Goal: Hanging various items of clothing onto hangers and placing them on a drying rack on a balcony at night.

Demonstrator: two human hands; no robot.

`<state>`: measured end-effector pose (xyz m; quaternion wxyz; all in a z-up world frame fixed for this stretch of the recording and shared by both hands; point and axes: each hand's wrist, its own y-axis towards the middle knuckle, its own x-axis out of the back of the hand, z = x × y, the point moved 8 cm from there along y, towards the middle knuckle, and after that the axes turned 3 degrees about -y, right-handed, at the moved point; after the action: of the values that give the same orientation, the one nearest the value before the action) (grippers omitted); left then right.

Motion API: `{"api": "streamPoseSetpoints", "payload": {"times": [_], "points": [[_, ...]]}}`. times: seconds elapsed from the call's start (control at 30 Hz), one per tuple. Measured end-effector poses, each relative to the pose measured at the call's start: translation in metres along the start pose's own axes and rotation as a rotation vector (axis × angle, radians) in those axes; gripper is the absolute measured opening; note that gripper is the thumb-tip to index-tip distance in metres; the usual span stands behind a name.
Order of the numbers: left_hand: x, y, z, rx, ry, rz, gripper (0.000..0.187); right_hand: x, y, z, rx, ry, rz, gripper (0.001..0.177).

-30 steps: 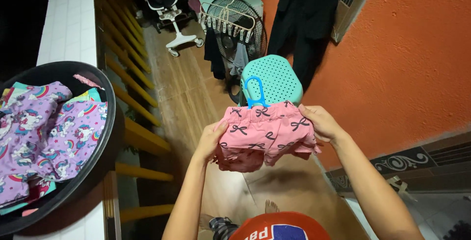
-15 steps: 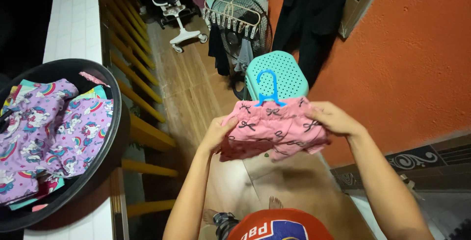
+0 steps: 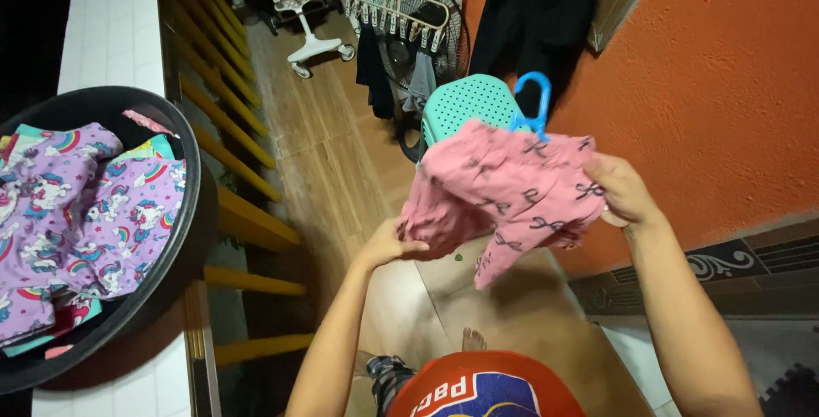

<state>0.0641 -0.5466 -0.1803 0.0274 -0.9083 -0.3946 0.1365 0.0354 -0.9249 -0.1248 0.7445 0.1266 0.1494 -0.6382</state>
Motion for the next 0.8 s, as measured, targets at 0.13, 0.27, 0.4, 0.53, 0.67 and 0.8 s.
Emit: {"api": "streamPoseSetpoints", "payload": {"times": [0.13, 0.27, 0.4, 0.53, 0.67, 0.8], "points": [[0.063, 0.009, 0.102, -0.193, 0.665, -0.224, 0.053, 0.008, -0.007, 0.007, 0.064, 0.073, -0.054, 0.049], [0.092, 0.002, 0.161, 0.083, 0.392, -0.296, 0.037, 0.015, -0.012, 0.016, 0.113, 0.188, -0.09, 0.057], [0.076, -0.021, 0.098, -0.171, 0.009, -0.338, 0.044, 0.024, -0.017, 0.012, 0.094, 0.193, -0.132, 0.061], [0.064, -0.018, 0.063, -0.311, -0.705, -0.358, 0.051, 0.032, -0.02, -0.002, 0.072, 0.202, -0.176, 0.061], [0.079, -0.011, 0.07, -0.442, -0.814, -0.557, 0.053, 0.038, -0.018, -0.031, 0.044, 0.24, -0.187, 0.061], [0.088, 0.011, 0.093, -0.365, -0.785, -0.636, 0.063, 0.036, -0.016, -0.041, 0.031, 0.244, -0.223, 0.062]]}}
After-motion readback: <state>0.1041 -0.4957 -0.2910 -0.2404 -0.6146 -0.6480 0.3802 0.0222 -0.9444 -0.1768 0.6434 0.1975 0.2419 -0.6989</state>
